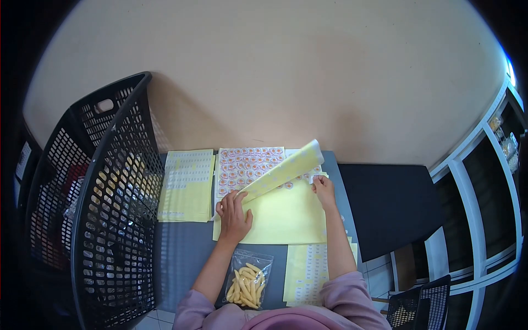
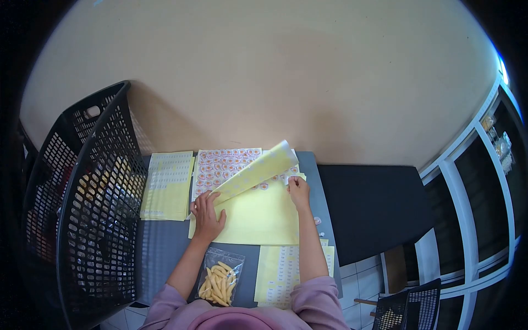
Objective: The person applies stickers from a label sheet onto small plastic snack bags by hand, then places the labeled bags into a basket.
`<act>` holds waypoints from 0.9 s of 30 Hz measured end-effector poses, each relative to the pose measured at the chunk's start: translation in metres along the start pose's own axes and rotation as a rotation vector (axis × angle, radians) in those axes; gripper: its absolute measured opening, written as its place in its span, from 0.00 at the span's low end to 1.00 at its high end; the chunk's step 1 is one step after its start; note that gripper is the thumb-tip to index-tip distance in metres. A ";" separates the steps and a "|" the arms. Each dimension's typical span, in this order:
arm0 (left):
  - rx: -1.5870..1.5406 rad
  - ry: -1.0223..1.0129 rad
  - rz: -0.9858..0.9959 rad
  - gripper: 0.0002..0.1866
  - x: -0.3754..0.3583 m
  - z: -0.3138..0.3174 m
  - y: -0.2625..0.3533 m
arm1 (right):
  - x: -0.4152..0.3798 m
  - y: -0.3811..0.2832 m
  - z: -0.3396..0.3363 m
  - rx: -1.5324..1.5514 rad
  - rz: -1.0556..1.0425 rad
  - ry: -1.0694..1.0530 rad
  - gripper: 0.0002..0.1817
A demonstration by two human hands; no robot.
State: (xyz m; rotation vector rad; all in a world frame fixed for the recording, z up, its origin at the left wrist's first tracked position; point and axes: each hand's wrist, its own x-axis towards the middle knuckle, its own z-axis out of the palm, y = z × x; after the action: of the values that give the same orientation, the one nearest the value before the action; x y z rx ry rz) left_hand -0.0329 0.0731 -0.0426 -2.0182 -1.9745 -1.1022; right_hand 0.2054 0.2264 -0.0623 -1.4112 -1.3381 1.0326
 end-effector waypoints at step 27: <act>-0.194 -0.829 -0.466 0.31 -0.106 -0.144 0.042 | -0.273 -0.051 0.013 -0.248 -0.764 0.214 0.07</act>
State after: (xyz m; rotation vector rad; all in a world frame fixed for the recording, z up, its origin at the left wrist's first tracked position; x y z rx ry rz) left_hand -0.0425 -0.0994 0.0204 -2.4467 -2.9426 -0.5343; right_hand 0.1631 -0.0447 -0.0198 -0.9910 -1.6782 0.2117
